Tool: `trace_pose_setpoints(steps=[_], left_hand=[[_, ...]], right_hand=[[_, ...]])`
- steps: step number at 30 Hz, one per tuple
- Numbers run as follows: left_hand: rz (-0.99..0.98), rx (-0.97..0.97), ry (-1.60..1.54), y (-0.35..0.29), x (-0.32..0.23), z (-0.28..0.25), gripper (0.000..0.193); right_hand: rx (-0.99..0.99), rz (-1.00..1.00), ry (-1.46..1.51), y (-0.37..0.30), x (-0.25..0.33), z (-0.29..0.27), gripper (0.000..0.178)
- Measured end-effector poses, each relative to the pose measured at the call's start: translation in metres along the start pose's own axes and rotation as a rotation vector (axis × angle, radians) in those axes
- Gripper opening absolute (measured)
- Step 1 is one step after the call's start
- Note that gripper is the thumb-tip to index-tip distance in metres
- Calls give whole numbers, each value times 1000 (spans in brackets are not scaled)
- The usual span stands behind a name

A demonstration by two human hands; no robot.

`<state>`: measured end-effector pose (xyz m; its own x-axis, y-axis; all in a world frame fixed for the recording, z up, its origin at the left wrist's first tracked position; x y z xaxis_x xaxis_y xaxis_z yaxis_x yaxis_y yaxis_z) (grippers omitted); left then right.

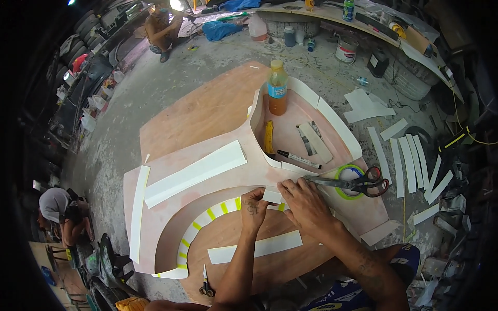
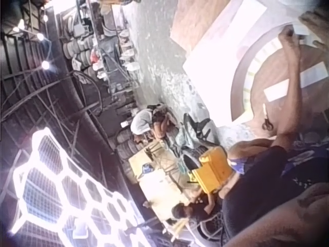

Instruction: Measuring and applying white strips to a wooden mold to define the shape of a custom car body panel.

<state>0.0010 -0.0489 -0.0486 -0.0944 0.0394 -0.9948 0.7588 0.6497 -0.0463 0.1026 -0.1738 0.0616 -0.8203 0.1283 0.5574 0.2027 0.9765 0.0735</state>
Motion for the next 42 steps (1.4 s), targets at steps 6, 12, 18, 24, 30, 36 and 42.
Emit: trace_pose_setpoints(steps=[6, 12, 18, 24, 30, 36, 42], left_hand=[[29, -20, 128, -1, -9, -6, 14], [27, -50, 128, -1, -9, -3, 12], [-16, -67, 154, -2, -12, -4, 13], [-120, -91, 81, -2, -15, -4, 16], [-148, -101, 61, 0, -11, -4, 18], [-203, -121, 19, -1, -13, -7, 17], [-157, -146, 111, -2, -19, -9, 18]], right_hand=[[52, 70, 33, 4, 4, -3, 66], [57, 52, -38, 5, 4, -2, 64], [67, 57, -94, 7, 6, -1, 64], [71, 68, -94, 7, 5, -2, 64], [55, 61, -52, 8, 6, -2, 64], [85, 114, -47, 11, 10, -4, 66], [70, 103, -64, 8, 8, -1, 66]])
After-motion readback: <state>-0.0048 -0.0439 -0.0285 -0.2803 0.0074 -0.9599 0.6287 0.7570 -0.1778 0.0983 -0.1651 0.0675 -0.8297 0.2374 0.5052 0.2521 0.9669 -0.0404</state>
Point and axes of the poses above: each hand's wrist, its own y-axis towards the middle knuckle, its own z-axis out of the palm, x = y × z, the point moved 2 cm from there along y, towards the middle knuckle, and after that the axes turned 15 degrees about y, right-handed, at the moved point
